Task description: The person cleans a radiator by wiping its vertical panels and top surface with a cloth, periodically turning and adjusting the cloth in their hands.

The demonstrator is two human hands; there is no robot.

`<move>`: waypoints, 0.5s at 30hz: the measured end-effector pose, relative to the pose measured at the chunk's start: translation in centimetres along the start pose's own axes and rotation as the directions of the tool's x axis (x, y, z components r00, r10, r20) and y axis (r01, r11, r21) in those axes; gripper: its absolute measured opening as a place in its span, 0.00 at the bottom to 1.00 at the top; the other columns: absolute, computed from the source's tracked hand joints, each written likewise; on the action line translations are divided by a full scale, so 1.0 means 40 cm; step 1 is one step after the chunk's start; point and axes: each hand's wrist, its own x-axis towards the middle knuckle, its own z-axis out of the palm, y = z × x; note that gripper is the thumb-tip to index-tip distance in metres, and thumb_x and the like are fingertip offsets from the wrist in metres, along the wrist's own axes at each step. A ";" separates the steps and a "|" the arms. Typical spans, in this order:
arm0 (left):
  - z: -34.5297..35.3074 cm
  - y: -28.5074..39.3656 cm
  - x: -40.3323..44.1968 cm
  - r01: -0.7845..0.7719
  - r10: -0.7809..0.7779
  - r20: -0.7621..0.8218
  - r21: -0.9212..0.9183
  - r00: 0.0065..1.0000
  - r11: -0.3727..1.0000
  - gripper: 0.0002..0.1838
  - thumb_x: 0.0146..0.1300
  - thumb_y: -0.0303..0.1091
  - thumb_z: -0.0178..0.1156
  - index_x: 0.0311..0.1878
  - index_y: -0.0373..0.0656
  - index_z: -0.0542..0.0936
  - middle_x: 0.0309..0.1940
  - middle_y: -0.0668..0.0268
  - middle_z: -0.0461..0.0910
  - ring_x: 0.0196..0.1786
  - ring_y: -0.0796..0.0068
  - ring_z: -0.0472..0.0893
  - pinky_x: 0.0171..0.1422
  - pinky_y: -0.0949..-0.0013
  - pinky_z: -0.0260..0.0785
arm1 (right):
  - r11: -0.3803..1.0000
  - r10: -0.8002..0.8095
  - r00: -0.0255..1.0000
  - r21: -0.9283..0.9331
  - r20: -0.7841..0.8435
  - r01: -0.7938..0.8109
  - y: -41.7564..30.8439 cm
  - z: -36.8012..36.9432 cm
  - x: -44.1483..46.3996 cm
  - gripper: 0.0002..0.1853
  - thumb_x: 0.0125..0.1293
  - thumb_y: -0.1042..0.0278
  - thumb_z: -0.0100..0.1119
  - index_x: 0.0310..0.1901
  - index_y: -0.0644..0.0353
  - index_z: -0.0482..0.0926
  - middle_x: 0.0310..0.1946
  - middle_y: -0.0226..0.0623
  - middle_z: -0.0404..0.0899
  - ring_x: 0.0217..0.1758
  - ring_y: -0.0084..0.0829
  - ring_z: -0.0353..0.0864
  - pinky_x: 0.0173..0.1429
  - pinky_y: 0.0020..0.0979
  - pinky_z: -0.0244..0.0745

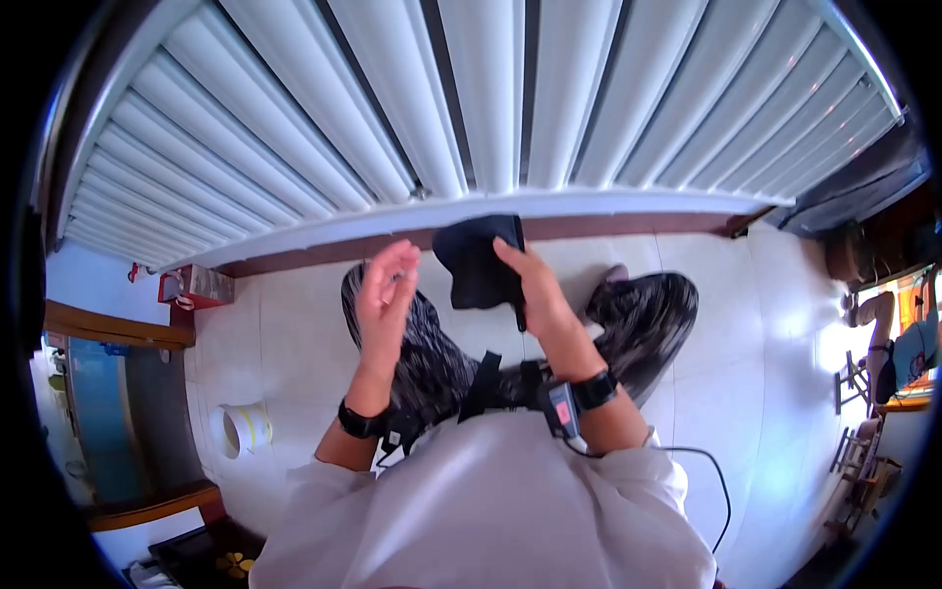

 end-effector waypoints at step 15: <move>0.053 -0.086 -0.043 0.065 -0.051 0.088 -0.160 0.995 0.985 0.31 0.64 0.24 0.55 0.70 0.40 0.57 0.67 0.62 0.63 0.66 0.75 0.63 0.68 0.72 0.55 | 0.907 -0.088 0.948 -0.368 0.305 0.203 0.101 0.029 -0.043 0.26 0.73 0.55 0.43 0.63 0.69 0.64 0.59 0.39 0.69 0.62 0.25 0.65 0.65 0.26 0.59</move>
